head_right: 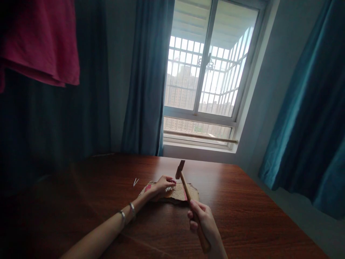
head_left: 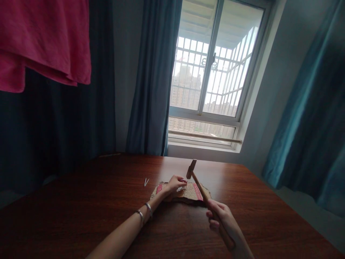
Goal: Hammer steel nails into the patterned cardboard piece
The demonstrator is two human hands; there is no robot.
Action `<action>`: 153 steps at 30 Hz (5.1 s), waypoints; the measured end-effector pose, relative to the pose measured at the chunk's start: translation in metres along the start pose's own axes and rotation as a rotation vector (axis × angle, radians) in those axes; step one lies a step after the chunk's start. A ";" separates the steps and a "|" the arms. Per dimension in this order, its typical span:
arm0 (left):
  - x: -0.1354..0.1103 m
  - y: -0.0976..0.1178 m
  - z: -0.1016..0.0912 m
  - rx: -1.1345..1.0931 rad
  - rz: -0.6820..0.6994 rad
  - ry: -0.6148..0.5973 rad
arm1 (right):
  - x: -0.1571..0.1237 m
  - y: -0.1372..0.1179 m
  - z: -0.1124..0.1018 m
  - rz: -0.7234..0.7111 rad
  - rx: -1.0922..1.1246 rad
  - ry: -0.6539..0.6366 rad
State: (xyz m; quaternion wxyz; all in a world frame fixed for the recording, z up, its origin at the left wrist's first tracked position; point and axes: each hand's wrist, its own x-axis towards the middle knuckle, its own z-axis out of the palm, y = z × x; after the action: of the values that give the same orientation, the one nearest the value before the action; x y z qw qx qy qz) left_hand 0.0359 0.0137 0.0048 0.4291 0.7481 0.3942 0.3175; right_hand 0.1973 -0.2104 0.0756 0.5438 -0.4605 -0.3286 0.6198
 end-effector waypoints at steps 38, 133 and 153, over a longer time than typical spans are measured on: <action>-0.003 0.004 0.000 -0.011 0.034 0.005 | -0.006 -0.001 0.003 -0.015 -0.070 0.041; -0.047 -0.031 -0.176 0.505 -0.536 0.120 | 0.112 0.012 0.002 -0.644 -1.460 0.560; -0.060 0.085 -0.054 -0.175 0.186 0.091 | 0.096 0.034 0.075 -0.789 -0.538 0.109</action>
State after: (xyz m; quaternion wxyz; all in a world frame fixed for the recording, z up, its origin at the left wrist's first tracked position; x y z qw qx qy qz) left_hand -0.0101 -0.0446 0.0958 0.4432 0.7258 0.3130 0.4229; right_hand 0.1169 -0.1160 0.0512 0.6156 -0.4569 -0.5979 0.2340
